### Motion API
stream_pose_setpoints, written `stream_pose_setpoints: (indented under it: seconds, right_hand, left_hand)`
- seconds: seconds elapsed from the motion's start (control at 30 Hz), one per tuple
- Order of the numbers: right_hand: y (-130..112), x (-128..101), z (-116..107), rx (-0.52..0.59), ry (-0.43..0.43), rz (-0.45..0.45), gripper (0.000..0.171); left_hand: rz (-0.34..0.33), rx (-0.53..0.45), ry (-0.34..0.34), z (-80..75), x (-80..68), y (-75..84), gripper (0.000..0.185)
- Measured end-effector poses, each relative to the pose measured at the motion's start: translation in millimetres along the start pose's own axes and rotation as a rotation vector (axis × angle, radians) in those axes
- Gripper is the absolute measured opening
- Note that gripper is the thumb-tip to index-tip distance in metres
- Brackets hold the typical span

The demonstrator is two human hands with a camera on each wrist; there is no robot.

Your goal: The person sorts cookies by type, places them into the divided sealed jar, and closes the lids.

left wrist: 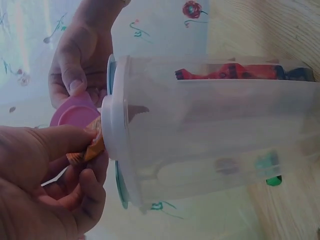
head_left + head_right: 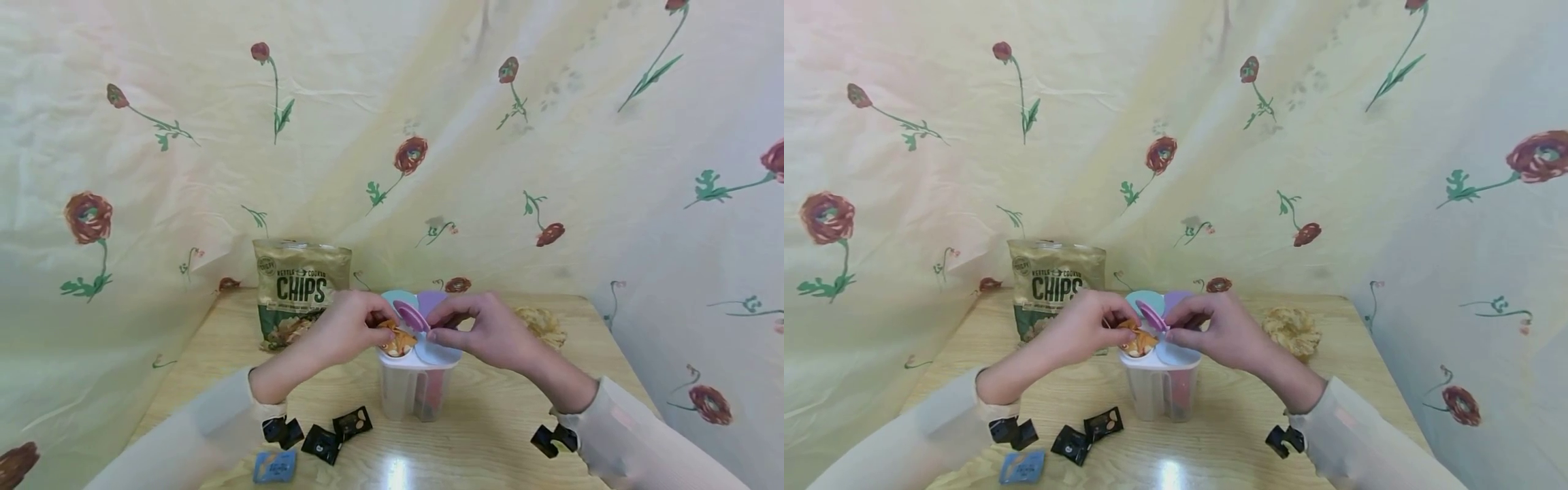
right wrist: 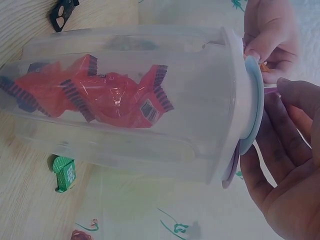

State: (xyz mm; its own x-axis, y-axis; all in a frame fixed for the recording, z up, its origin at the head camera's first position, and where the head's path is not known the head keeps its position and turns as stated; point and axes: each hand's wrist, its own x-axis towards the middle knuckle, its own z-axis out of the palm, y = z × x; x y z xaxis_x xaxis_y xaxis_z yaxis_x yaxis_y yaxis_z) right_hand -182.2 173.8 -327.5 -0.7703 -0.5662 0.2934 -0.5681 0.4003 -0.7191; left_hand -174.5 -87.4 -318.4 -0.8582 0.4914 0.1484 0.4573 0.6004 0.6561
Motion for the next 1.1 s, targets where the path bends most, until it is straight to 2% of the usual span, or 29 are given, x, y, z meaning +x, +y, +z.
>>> stream_pose_setpoints:
  seconds: [0.17, 0.3, 0.4, 0.5, 0.63, 0.73, 0.93, 1.1]
  right_hand:
    - [0, 0, -1, -0.014, 0.005, 0.016, 0.013]
    - [2, -1, 0, -0.008, 0.010, 0.015, 0.012]
    - [5, -3, 2, -0.001, 0.015, 0.010, 0.010]
    - [6, -3, 4, -0.009, 0.026, 0.003, 0.010]
    - [7, -2, 6, -0.005, 0.030, -0.006, 0.012]
    - [7, -1, 6, 0.011, 0.030, -0.015, 0.013]
    - [8, -1, 4, 0.010, 0.035, -0.045, 0.012]
    - [8, 1, 3, 0.005, 0.034, -0.040, 0.013]
  left_hand:
    - [0.001, 0.082, 0.006, 3.9, 0.8, 6.6, 0.013]
    - [0.002, 0.112, 0.002, 5.1, 2.6, 7.4, 0.014]
    - [0.003, 0.114, -0.024, 8.0, 4.7, 6.4, 0.014]
    - [0.031, 0.144, -0.046, 14.8, 6.3, 6.0, 0.012]
    - [-0.011, 0.129, -0.070, 19.1, 5.8, 7.2, 0.012]
    - [-0.064, 0.073, -0.071, 15.4, 4.0, 7.1, 0.012]
    - [-0.036, 0.055, -0.047, 10.0, 1.6, 3.3, 0.003]
    - [-0.009, 0.105, -0.014, 10.7, 6.4, 0.8, 0.003]
